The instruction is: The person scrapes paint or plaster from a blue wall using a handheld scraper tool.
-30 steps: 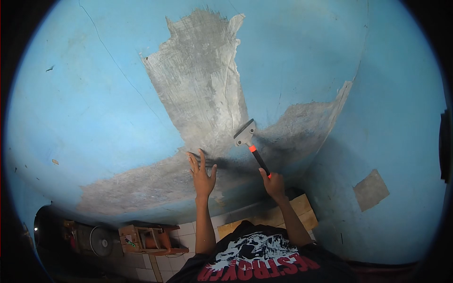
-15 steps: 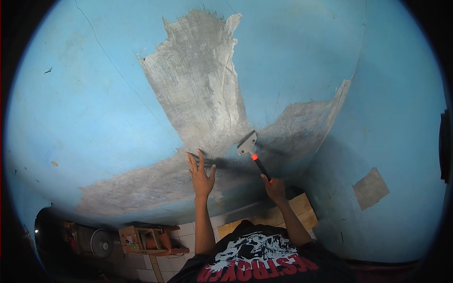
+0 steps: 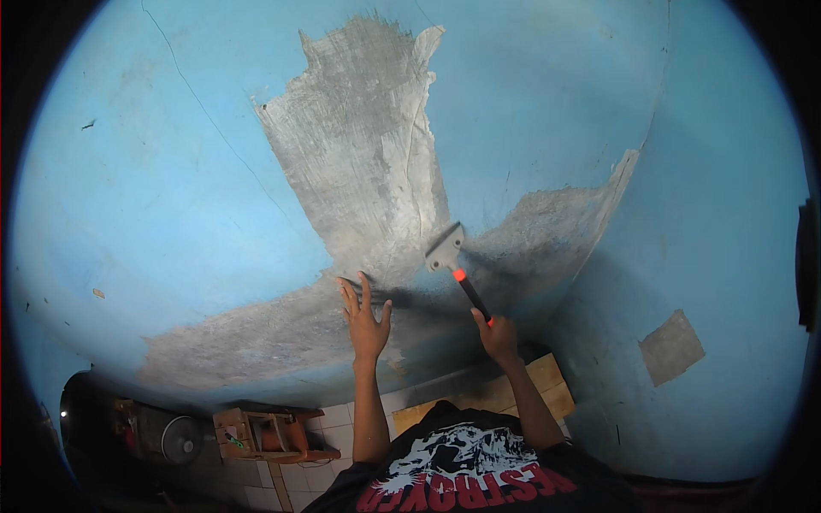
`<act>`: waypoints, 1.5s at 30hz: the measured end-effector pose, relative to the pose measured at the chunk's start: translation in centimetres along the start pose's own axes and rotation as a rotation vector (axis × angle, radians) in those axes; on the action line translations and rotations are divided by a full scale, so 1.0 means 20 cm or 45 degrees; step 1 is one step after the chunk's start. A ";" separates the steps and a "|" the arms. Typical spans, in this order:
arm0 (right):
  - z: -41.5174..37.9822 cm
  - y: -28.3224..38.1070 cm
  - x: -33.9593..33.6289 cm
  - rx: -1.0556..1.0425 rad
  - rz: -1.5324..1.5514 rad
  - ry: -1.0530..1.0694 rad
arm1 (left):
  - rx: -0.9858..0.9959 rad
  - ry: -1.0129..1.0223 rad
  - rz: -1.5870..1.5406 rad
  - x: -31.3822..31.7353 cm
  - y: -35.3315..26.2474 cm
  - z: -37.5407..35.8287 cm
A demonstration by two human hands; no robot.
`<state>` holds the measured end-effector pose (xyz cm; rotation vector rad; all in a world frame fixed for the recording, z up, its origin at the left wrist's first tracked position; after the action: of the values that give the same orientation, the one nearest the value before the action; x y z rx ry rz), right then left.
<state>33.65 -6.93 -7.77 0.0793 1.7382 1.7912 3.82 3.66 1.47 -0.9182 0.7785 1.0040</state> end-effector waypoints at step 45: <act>0.02 0.02 0.03 -0.118 0.078 -0.010 | 0.015 -0.038 -0.011 0.00 -0.01 0.00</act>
<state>33.28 -6.25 -7.62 0.1020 1.6614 1.9105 4.10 3.67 1.53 -0.8935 0.7541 1.0024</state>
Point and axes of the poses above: each hand's wrist, its own z-axis towards the middle knuckle, its own x-axis out of the palm, y = z × x, the point moved 9 cm from there along z, towards the middle knuckle, and after that the axes turned 15 degrees about z, right-handed, at the moved point
